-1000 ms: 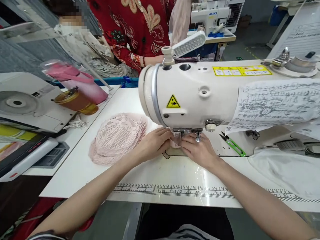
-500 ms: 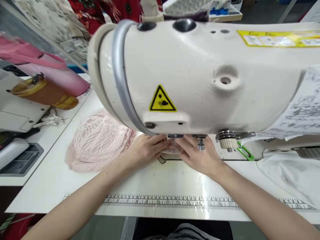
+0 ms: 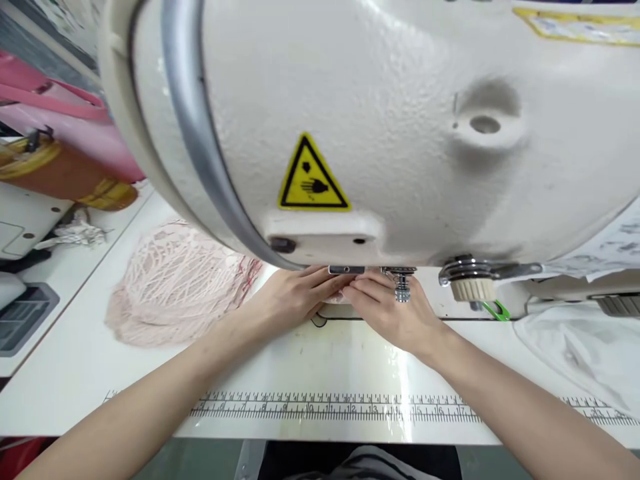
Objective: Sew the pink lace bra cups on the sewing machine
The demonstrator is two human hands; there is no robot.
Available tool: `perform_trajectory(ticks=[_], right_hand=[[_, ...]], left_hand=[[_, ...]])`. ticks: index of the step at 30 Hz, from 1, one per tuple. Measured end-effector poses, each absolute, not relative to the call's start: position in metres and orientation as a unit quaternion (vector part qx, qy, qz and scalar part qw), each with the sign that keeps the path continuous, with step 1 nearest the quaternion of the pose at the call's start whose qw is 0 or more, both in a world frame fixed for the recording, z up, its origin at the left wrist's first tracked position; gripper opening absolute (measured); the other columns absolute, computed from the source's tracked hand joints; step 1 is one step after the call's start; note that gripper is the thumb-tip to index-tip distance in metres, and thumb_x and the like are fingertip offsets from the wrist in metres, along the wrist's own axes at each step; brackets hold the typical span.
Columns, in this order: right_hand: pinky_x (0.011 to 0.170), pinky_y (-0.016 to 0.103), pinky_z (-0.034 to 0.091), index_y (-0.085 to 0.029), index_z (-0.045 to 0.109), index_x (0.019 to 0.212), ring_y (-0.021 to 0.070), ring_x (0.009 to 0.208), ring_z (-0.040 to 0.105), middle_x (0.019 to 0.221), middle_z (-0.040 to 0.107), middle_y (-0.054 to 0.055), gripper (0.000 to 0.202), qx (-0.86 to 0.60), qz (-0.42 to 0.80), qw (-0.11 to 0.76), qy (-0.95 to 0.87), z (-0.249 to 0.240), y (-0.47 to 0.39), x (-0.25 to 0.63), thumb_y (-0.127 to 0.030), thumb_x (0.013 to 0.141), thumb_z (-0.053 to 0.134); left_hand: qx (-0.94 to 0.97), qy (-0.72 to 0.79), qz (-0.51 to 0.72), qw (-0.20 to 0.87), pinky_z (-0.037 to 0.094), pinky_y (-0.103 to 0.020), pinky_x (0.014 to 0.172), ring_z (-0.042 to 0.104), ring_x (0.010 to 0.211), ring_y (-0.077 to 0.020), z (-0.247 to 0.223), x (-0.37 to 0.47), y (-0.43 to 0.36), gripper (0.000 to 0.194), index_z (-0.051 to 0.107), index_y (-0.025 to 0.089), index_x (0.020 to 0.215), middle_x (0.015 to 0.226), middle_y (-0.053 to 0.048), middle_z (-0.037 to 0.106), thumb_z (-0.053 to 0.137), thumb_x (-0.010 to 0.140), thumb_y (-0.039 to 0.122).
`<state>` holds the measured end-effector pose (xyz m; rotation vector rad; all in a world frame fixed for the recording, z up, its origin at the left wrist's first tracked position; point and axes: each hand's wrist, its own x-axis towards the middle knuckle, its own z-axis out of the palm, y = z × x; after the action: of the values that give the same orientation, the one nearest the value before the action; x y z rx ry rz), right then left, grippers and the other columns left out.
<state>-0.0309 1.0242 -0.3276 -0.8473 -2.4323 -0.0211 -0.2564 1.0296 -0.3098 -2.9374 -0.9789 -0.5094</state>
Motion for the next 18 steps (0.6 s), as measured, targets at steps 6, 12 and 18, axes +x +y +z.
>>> perform_trajectory(ticks=[6, 12, 18], right_hand=[[0.084, 0.028, 0.053, -0.027, 0.067, 0.114, 0.0154, 0.098, 0.064, 0.097, 0.073, 0.001, 0.029, -0.303, -0.003, 0.268, -0.915, -0.3314, 1.0251, -0.0304, -0.016, 0.097, 0.048], [0.085, 0.027, 0.054, -0.026, 0.066, 0.115, 0.0155, 0.102, 0.063, 0.102, 0.071, 0.002, 0.028, -0.287, 0.018, 0.258, -0.922, -0.3346, 1.0258, -0.0306, -0.014, 0.095, 0.05], [0.091, 0.029, 0.051, -0.021, 0.067, 0.11, 0.0166, 0.105, 0.061, 0.105, 0.07, 0.004, 0.024, -0.268, 0.023, 0.264, -0.926, -0.337, 1.0267, -0.0318, -0.011, 0.094, 0.053]], left_hand=[[-0.937, -0.311, -0.16, -0.007, 0.05, -0.043, 0.104, 0.055, 0.125, -0.0232, -0.3066, -0.2585, 1.032, 0.035, 0.057, 0.013, 0.128, 0.121, -0.01, 0.067, 0.041, 0.097, 0.012], [-0.937, -0.304, -0.173, -0.021, 0.048, -0.042, 0.106, 0.058, 0.122, -0.0222, -0.3051, -0.26, 1.034, 0.034, 0.059, 0.011, 0.126, 0.123, -0.01, 0.066, 0.039, 0.098, 0.014], [-0.932, -0.307, -0.187, -0.037, 0.052, -0.041, 0.102, 0.062, 0.116, -0.0223, -0.3037, -0.2597, 1.0341, 0.034, 0.059, 0.014, 0.126, 0.121, -0.009, 0.067, 0.043, 0.096, 0.014]])
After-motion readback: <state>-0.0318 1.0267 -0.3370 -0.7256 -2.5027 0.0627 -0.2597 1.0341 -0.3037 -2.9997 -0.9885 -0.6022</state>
